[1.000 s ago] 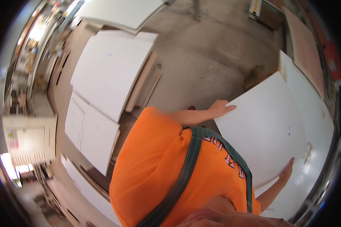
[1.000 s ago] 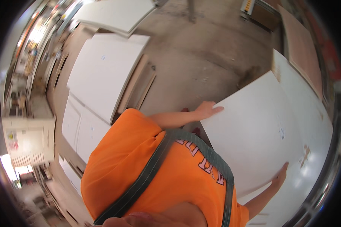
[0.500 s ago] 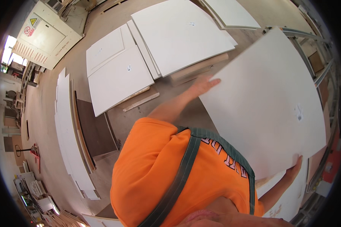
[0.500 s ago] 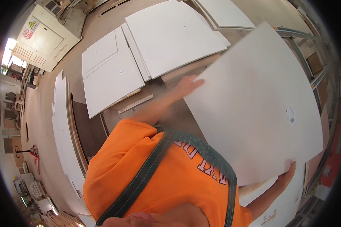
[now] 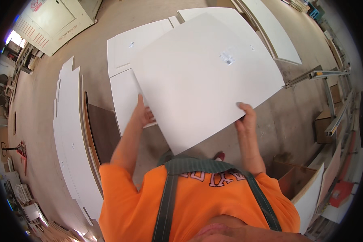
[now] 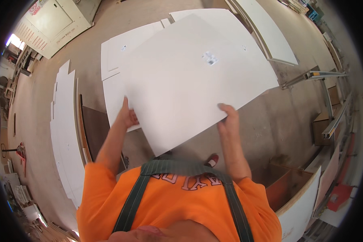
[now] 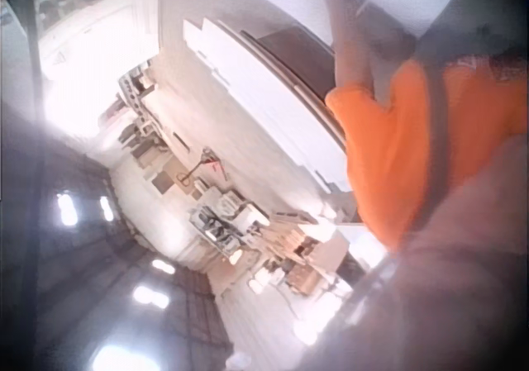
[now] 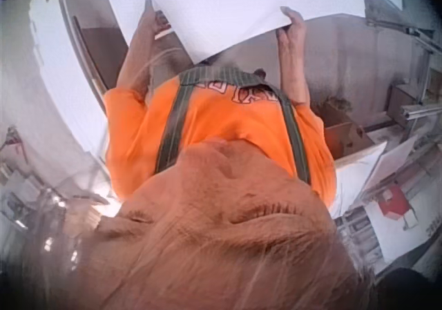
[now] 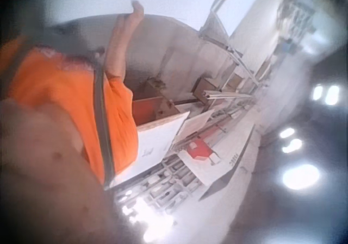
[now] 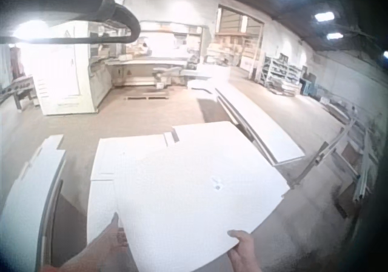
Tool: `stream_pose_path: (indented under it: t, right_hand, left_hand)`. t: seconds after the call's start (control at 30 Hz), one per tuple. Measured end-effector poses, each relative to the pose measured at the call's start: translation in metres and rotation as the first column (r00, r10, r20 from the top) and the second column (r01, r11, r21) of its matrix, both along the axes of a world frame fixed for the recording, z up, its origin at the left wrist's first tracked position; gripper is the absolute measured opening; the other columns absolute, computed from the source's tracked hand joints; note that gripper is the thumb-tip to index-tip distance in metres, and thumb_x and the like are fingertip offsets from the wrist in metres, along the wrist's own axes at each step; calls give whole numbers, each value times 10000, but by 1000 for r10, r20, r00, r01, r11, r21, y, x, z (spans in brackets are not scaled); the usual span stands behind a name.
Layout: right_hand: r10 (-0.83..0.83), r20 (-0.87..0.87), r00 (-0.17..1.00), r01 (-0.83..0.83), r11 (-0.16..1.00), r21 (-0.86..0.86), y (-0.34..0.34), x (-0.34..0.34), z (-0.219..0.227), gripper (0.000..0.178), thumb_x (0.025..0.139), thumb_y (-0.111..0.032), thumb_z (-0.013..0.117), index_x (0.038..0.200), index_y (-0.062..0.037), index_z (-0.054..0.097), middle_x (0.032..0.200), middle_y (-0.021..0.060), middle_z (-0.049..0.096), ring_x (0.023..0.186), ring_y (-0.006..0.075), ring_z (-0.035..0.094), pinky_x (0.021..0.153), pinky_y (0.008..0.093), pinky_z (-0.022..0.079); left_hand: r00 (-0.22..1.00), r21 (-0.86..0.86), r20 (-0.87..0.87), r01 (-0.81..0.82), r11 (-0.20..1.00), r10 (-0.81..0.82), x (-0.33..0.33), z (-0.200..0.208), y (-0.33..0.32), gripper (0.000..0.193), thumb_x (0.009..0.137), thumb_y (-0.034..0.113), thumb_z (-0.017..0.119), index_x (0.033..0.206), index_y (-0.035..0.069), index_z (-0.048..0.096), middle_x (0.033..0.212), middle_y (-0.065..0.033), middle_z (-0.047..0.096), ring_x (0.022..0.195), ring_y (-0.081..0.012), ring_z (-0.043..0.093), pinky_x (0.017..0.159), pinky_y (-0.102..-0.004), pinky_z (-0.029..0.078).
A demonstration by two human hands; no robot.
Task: The person repeatedly picks up white rectangular panels from a conveyor and stacks them on a table. They handle the panels one at a time, aligning them before placing them down.
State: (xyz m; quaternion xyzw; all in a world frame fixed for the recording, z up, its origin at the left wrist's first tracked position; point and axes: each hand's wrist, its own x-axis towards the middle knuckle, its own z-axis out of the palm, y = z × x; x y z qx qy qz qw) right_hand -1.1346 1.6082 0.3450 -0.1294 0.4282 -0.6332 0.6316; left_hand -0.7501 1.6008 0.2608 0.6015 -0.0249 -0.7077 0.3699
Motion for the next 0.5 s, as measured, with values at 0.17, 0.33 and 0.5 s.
stream_pose_path:
  t: [0.17, 0.33, 0.5]
  right_hand:
    - [132, 60, 989, -139, 979, 150, 18, 97, -86, 244, 732, 8, 633, 968, 71, 618, 1002, 151, 633, 947, 265, 605, 891, 365, 491]
    - [437, -86, 896, -415, 889, 193, 56, 149, -174, 238, 803, -47, 634, 1027, 34, 618, 1084, 105, 626, 1010, 230, 586, 927, 328, 463]
    - [356, 325, 876, -453, 839, 303, 52, 187, -195, 259, 866, -43, 610, 1117, 10, 585, 1130, 100, 614, 1061, 222, 572, 941, 340, 461]
  left_hand:
    - [834, -74, 362, -419, 905, 416, 28, -43, 44, 706, 913, 617, 454, 1125, -41, 597, 936, -100, 631, 829, -212, 589, 742, -361, 487]
    - [729, 29, 673, -196, 980, 126, 108, -90, 48, 723, 935, 550, 472, 949, -156, 629, 867, -179, 663, 744, -282, 624, 694, -416, 488]
    - [622, 67, 783, -44, 997, -26, 160, -145, 23, 750, 922, 552, 489, 901, -187, 618, 845, -232, 651, 744, -299, 622, 712, -423, 481]
